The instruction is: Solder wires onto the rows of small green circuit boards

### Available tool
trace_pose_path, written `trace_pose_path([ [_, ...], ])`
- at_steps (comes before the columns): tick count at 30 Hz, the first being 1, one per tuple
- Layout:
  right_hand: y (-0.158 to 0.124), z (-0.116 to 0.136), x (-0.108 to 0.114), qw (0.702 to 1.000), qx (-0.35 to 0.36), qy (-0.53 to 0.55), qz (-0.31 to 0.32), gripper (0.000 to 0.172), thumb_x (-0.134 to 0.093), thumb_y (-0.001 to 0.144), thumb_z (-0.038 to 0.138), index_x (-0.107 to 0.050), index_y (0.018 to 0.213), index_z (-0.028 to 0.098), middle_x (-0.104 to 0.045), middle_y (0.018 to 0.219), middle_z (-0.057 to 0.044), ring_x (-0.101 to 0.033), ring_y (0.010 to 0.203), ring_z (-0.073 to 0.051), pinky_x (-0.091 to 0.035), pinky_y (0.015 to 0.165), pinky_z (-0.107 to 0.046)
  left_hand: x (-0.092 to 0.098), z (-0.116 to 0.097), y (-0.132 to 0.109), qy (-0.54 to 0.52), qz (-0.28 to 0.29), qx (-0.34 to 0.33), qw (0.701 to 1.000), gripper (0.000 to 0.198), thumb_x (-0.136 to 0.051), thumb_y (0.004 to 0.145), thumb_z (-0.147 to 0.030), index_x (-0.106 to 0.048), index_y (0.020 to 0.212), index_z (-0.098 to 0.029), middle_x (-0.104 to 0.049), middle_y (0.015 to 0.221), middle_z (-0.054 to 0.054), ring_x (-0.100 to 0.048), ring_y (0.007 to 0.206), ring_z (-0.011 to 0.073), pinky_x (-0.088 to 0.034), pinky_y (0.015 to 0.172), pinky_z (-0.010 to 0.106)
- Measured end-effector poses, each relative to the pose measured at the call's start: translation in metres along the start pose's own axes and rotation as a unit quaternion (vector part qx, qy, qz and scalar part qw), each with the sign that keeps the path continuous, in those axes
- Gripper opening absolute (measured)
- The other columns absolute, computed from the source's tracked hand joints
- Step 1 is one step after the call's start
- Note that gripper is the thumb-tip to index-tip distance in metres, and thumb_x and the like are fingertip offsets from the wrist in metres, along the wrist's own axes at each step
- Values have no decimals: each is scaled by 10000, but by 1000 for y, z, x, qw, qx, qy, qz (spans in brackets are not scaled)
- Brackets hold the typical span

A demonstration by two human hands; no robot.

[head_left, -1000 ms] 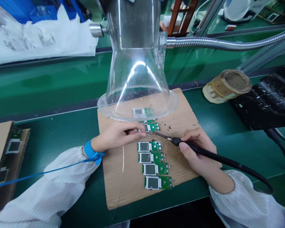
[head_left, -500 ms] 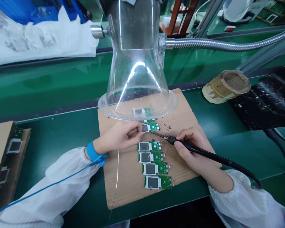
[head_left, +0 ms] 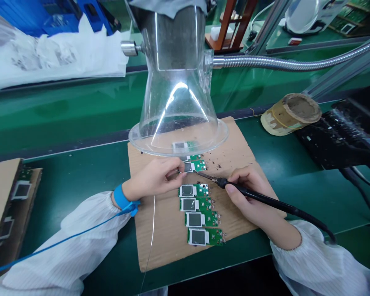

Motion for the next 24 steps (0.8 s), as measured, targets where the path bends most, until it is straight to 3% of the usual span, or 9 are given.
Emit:
trace_pose_path([
  [9, -4, -6, 1, 1000, -5, -3, 18, 117, -718, 993, 264, -604, 1016, 276, -657, 844, 21, -663, 690, -133, -529, 583, -233, -2, 1, 2, 18, -9, -16, 1000, 120, -619, 983, -168, -583, 872, -193, -388, 651, -91, -385, 548, 83, -300, 544, 224],
  [14, -11, -13, 4, 999, 9, 33, -42, 129, -730, 994, 269, -601, 1006, 266, -654, 863, 11, -636, 675, -133, -523, 578, -247, 1, 0, -1, -26, -20, -1, 999, 72, -584, 960, -135, -599, 919, -192, -374, 660, -91, -366, 551, 81, -330, 547, 215],
  [17, -13, -16, 3, 997, 5, 49, -55, 128, -721, 1001, 280, -595, 996, 260, -643, 852, 5, -616, 655, -139, -515, 566, -262, 4, 1, -1, -103, -51, 52, 992, 76, -568, 993, -179, -626, 945, -187, -505, 695, -55, -455, 600, 97, -404, 582, 226],
  [20, -12, -18, 3, 997, -6, 59, -40, 154, -735, 994, 302, -588, 995, 258, -637, 852, 3, -621, 672, -148, -517, 573, -273, 6, 1, 0, -175, -63, 92, 978, 105, -607, 1020, -263, -665, 1002, -178, -675, 856, 23, -583, 723, 129, -492, 661, 255],
  [22, -11, -18, 4, 997, -8, 64, -37, 156, -732, 998, 308, -586, 999, 257, -638, 866, 4, -624, 681, -145, -515, 580, -272, 6, 1, 1, -172, -51, 91, 980, 110, -620, 1023, -271, -673, 993, -179, -661, 834, 11, -542, 680, 116, -465, 635, 248],
  [24, -10, -18, 3, 997, -13, 69, -41, 143, -716, 1013, 319, -588, 1007, 256, -639, 867, 7, -621, 673, -138, -505, 579, -271, 4, 1, 1, -123, -47, 83, 988, 113, -612, 1033, -262, -661, 969, -182, -553, 713, -39, -424, 590, 99, -385, 575, 239],
])
Point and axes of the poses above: each hand's wrist, its own y-axis towards the middle knuckle, its own x-axis out of the back of the hand, z = x × y, the point moved 1 cm from there along y, towards the middle knuckle
